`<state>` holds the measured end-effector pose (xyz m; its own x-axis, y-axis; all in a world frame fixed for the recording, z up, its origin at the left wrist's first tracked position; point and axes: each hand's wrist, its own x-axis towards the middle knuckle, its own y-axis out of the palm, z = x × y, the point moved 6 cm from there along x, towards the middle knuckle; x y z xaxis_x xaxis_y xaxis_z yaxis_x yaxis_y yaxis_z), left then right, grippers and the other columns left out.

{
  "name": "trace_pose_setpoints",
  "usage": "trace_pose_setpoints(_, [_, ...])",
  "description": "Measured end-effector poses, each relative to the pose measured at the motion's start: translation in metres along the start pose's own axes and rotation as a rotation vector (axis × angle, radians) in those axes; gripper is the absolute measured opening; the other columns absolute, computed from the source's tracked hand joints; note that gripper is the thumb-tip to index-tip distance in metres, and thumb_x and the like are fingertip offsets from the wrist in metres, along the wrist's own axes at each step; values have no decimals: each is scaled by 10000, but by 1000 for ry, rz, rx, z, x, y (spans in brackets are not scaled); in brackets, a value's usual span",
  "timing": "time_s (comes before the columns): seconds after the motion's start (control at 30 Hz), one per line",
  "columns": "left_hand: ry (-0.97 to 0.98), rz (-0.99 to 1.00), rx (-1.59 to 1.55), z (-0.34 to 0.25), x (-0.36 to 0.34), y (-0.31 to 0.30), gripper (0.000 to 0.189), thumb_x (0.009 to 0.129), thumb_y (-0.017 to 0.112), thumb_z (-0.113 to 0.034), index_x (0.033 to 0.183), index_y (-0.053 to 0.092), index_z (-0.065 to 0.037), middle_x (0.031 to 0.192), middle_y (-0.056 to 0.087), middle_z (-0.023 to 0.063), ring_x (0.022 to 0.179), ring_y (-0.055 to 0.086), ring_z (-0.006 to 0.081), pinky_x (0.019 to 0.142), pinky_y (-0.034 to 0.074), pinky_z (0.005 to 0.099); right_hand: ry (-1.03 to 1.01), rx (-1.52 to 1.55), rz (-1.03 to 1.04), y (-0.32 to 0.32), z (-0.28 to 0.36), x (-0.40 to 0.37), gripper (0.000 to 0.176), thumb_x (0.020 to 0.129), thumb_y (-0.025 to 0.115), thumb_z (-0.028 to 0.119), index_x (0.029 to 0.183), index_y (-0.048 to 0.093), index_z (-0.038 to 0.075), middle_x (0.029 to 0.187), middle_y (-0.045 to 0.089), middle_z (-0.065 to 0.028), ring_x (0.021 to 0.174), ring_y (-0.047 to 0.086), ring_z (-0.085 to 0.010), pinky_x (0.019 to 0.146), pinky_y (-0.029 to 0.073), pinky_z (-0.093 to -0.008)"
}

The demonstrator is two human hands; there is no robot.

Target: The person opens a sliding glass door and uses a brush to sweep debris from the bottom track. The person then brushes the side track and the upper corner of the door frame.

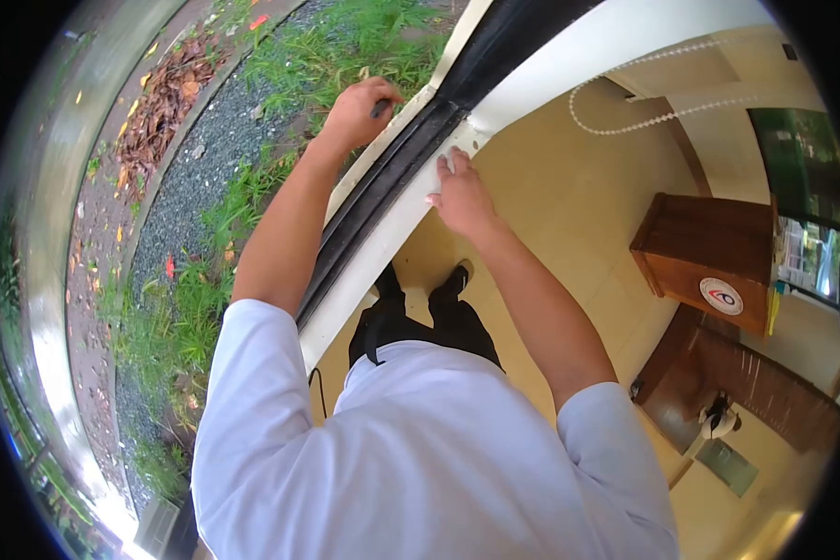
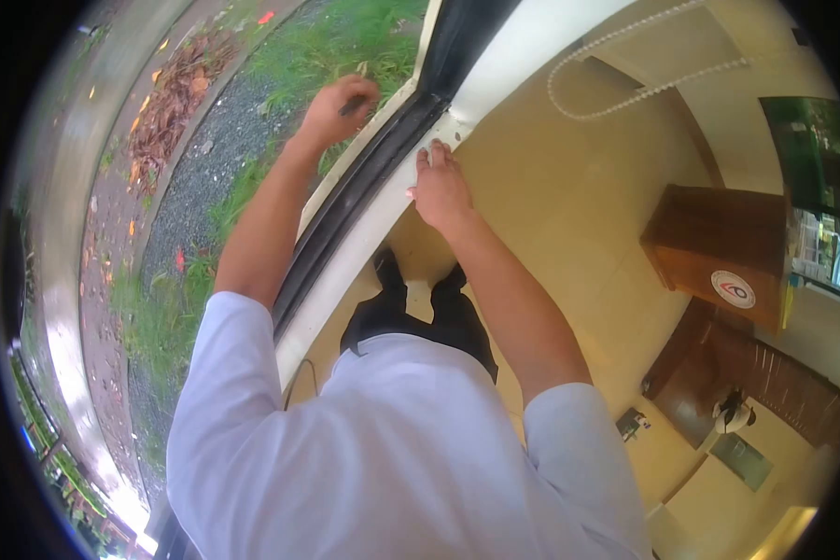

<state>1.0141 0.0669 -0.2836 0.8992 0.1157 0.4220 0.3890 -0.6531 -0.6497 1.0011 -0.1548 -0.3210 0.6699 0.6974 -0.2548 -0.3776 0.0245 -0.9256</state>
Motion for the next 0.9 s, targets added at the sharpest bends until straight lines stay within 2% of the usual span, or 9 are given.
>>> trace_pose_setpoints(0.13, [-274,187,-493,-70,11,9,140,860,711,-138,965,773,-68,987,744,99,898,717,211,803,563,313,-64,-27,-80,-1,-2,-6,723,907,729,342,1471,460,-21,1557,358,-279,1434,375,-419,1181,337,-474])
trace_pose_setpoints(0.17, [-246,231,-369,-72,11,22,132,874,700,-131,959,768,-56,997,748,100,918,716,192,807,562,306,-58,-33,-93,-5,-4,-6,723,907,729,342,1471,460,-21,1557,358,-279,1434,375,-419,1181,337,-474])
trace_pose_setpoints(0.27, [-81,145,-569,-74,20,42,108,866,727,-116,951,766,-61,973,743,97,905,715,204,798,563,317,-52,-61,-106,-9,-8,-15,720,888,740,360,1457,485,-1,1539,399,-253,1440,387,-385,1189,314,-478])
trace_pose_setpoints(0.37, [35,-217,-82,-74,22,-2,168,840,805,-152,986,767,-79,919,729,88,847,709,214,752,562,343,13,-49,-41,-6,-19,-22,707,901,720,398,1457,494,22,1541,409,-230,1444,384,-368,1189,309,-494])
trace_pose_setpoints(0.47, [-485,-189,-308,-67,6,-15,237,854,825,-200,1022,765,-45,889,740,89,740,680,172,684,543,297,-63,-63,-136,-13,-25,-25,703,911,697,448,1434,519,13,1501,446,-237,1409,417,-370,1164,340,-494])
trace_pose_setpoints(0.63, [-550,-398,-426,-65,-9,19,261,851,832,-246,992,766,-37,778,728,61,679,645,112,641,526,288,2,-70,-90,-24,-34,-22,640,905,717,397,1396,558,18,1478,472,-236,1397,429,-376,1164,337,-491])
trace_pose_setpoints(0.73, [-688,90,-325,-81,-19,29,289,853,805,-318,935,767,-43,847,738,79,787,677,150,727,531,304,66,-62,-94,-38,-46,-30,564,906,717,372,1328,613,13,1409,536,-237,1344,479,-383,1145,358,-476])
trace_pose_setpoints(0.77, [-687,84,-324,-81,-18,27,289,853,805,-318,935,767,-43,847,738,79,787,677,150,727,531,304,62,-63,-96,-39,-51,-31,564,906,717,372,1328,613,13,1409,536,-237,1344,479,-383,1145,358,-476])
trace_pose_setpoints(0.9, [-625,-299,-358,-63,-7,22,287,855,805,-317,928,758,-44,837,737,75,760,670,148,727,534,309,62,-89,-86,-43,-47,-38,497,913,708,367,1258,655,13,1302,609,-221,1258,542,-380,1108,388,-468])
